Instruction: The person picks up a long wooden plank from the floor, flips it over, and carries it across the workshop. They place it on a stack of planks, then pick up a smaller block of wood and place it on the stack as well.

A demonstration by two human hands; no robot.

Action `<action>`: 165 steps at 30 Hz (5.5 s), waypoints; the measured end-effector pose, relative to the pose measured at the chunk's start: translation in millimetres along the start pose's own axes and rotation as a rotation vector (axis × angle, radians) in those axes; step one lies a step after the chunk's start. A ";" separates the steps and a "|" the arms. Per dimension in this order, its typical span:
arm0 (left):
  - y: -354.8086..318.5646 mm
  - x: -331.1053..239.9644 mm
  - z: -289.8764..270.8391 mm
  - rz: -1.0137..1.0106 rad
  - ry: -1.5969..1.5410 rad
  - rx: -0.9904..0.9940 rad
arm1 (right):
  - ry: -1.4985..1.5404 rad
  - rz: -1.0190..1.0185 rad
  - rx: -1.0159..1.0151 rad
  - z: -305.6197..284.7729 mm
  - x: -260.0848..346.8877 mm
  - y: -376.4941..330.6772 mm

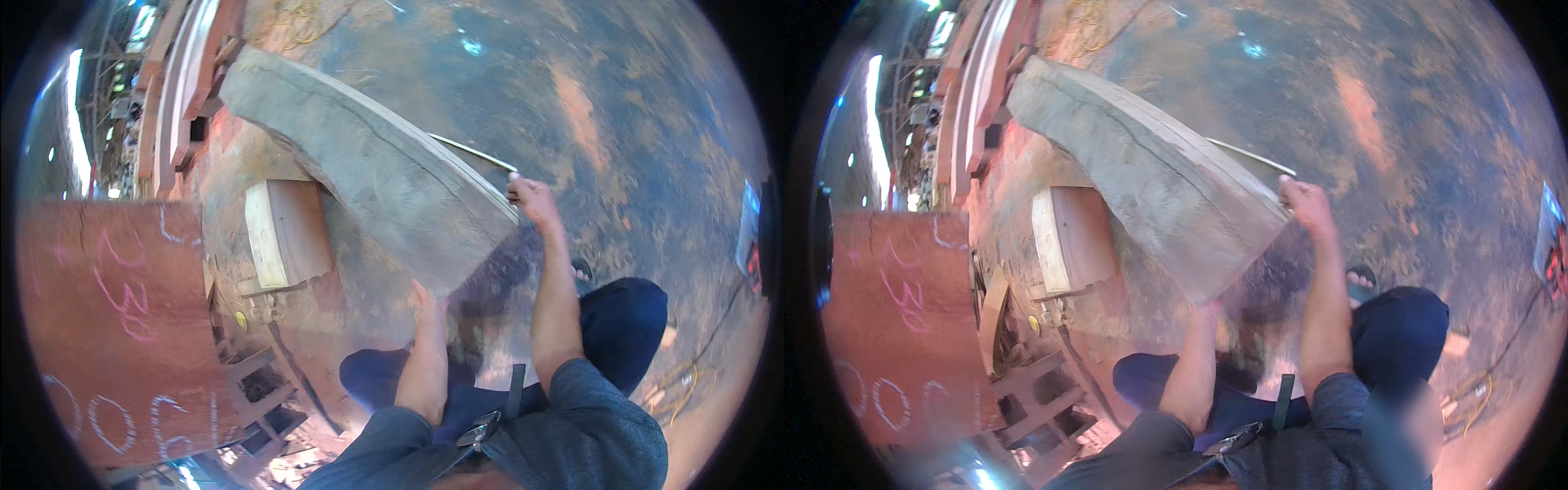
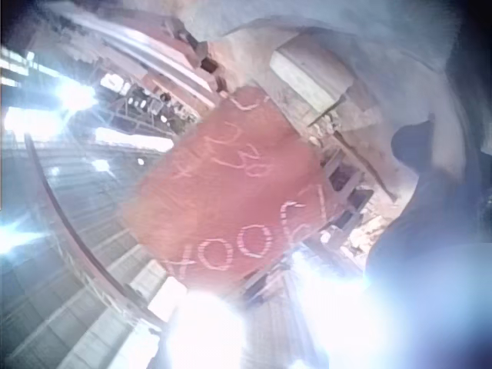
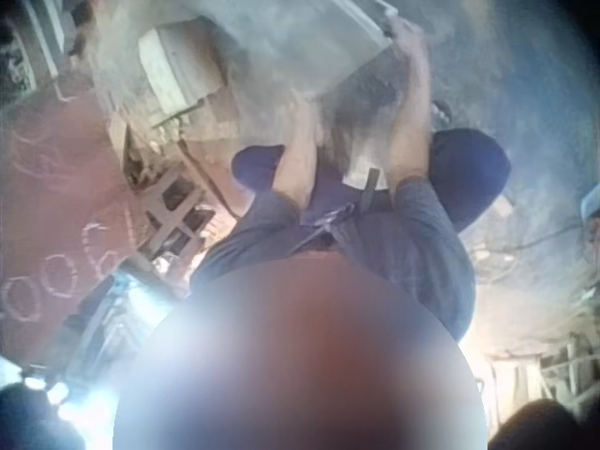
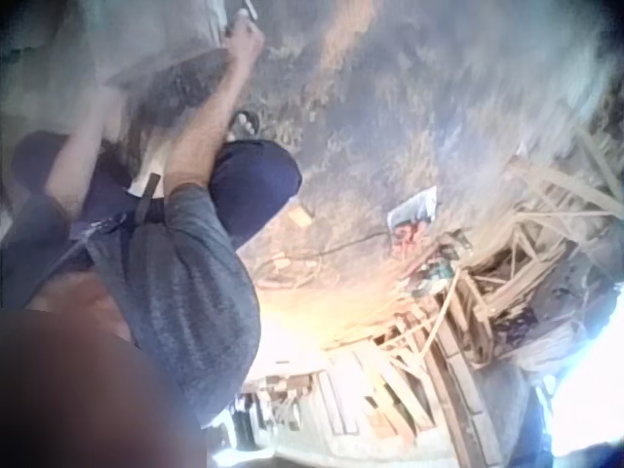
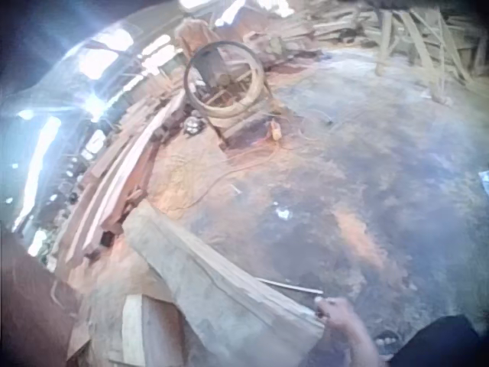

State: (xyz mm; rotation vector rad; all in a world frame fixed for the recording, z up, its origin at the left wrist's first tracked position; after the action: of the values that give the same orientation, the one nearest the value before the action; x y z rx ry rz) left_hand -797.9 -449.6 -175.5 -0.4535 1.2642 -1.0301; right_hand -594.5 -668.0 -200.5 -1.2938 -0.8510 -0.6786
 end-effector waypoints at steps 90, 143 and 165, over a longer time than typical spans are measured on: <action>-358.6 -274.8 488.6 0.627 0.489 -0.049 | -0.655 0.451 0.318 13.3 564.8 -27.8; 312.1 -456.7 580.6 0.271 -2.227 -1.004 | -1.393 1.182 0.809 661.9 445.9 546.2; 160.5 -456.9 665.9 0.456 -1.925 -1.003 | -2.403 0.523 1.262 758.5 576.6 500.5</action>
State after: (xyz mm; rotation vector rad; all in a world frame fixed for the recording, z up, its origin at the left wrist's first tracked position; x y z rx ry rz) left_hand -102.8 -152.6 150.8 -1.3398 -0.0974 0.6625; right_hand 11.7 180.9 64.9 -0.3991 -1.9498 2.1235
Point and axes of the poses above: each hand's wrist, its own y-axis towards the middle knuckle, its own z-axis out of the palm, x = y × z, the point moved 1 cm from there along y, towards the middle knuckle, and after that the axes turned 6 degrees about -y, right-handed, at the moved point
